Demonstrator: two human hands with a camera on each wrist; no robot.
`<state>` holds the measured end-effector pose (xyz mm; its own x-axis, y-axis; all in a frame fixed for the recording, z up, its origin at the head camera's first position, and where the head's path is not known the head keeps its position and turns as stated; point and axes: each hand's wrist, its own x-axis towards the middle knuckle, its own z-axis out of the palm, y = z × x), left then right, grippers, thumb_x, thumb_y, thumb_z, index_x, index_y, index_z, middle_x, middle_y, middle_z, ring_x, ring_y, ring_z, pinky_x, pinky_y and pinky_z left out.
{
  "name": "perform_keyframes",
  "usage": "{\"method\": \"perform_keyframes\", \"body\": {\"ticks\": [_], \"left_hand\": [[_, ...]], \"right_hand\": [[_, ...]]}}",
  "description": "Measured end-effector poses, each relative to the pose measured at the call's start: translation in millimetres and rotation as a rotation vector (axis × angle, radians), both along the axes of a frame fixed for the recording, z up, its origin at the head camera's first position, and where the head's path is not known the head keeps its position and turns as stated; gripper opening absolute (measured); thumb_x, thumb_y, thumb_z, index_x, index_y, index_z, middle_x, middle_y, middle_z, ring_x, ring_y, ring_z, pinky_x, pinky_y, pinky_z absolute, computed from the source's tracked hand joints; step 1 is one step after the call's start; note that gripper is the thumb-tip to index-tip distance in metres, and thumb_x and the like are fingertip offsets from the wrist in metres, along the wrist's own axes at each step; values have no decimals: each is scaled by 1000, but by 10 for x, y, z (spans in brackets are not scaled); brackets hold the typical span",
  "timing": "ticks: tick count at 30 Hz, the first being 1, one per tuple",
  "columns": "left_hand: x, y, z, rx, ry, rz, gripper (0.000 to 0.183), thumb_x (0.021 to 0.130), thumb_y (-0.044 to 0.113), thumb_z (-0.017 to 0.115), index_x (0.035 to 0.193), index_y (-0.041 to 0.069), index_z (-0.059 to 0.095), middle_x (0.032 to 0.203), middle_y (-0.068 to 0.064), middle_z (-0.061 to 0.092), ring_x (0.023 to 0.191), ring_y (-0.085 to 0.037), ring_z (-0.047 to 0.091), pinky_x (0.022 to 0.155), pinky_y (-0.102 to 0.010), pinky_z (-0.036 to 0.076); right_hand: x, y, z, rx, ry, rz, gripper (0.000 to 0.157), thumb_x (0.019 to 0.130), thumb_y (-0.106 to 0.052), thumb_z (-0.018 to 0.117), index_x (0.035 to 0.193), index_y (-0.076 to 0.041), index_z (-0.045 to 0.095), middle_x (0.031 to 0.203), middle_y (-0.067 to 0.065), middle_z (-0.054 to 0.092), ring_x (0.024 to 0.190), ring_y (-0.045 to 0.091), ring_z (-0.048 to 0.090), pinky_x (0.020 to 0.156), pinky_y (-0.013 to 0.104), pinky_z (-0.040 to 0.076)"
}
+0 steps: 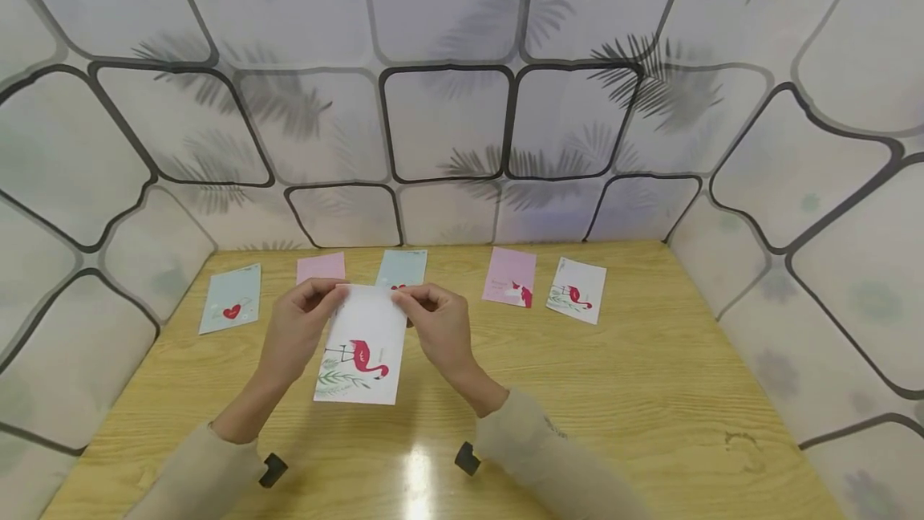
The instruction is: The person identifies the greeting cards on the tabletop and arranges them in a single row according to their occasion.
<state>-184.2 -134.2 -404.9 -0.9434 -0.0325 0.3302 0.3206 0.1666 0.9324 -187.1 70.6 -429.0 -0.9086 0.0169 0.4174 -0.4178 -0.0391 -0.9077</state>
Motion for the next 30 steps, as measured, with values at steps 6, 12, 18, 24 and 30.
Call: {"method": "perform_keyframes", "body": {"ticks": [6, 12, 18, 24, 30], "left_hand": [[133, -184, -55, 0, -88, 72, 21, 99, 15, 72, 106, -4, 73, 98, -10, 71, 76, -12, 59, 63, -18, 50], [220, -355, -93, -5, -133, 108, 23, 100, 17, 72, 107, -5, 72, 90, 2, 70, 73, -10, 57, 60, -18, 50], [319, -563, -163, -55, -177, 178, 25, 100, 20, 72, 109, -4, 73, 92, 11, 71, 74, -8, 58, 60, -17, 50], [390, -769, -218, -116, -199, 236, 28, 100, 23, 72, 114, -1, 74, 95, 18, 72, 73, -6, 59, 59, -17, 49], [428, -984, -276, -155, -228, 261, 33, 99, 26, 73, 118, -1, 73, 100, 10, 74, 74, -6, 60, 59, -17, 50]], "right_hand": [[59, -222, -50, -10, -35, 34, 12, 94, -9, 77, 92, 3, 78, 80, 12, 72, 63, 26, 60, 61, 30, 58], [102, -418, -137, -14, -72, 73, 13, 94, -7, 77, 88, 4, 76, 73, 13, 68, 60, 24, 59, 58, 24, 54], [139, -616, -217, 21, -117, 109, 14, 92, -9, 79, 86, 3, 75, 71, 14, 68, 59, 18, 58, 56, 21, 51], [185, -807, -254, 44, -154, 163, 15, 92, -11, 80, 85, 2, 74, 70, 10, 68, 56, 11, 58, 55, 18, 51], [193, -996, -301, 39, -160, 204, 12, 91, -10, 81, 86, 0, 75, 68, 4, 68, 54, 7, 57, 53, 18, 50]]}}
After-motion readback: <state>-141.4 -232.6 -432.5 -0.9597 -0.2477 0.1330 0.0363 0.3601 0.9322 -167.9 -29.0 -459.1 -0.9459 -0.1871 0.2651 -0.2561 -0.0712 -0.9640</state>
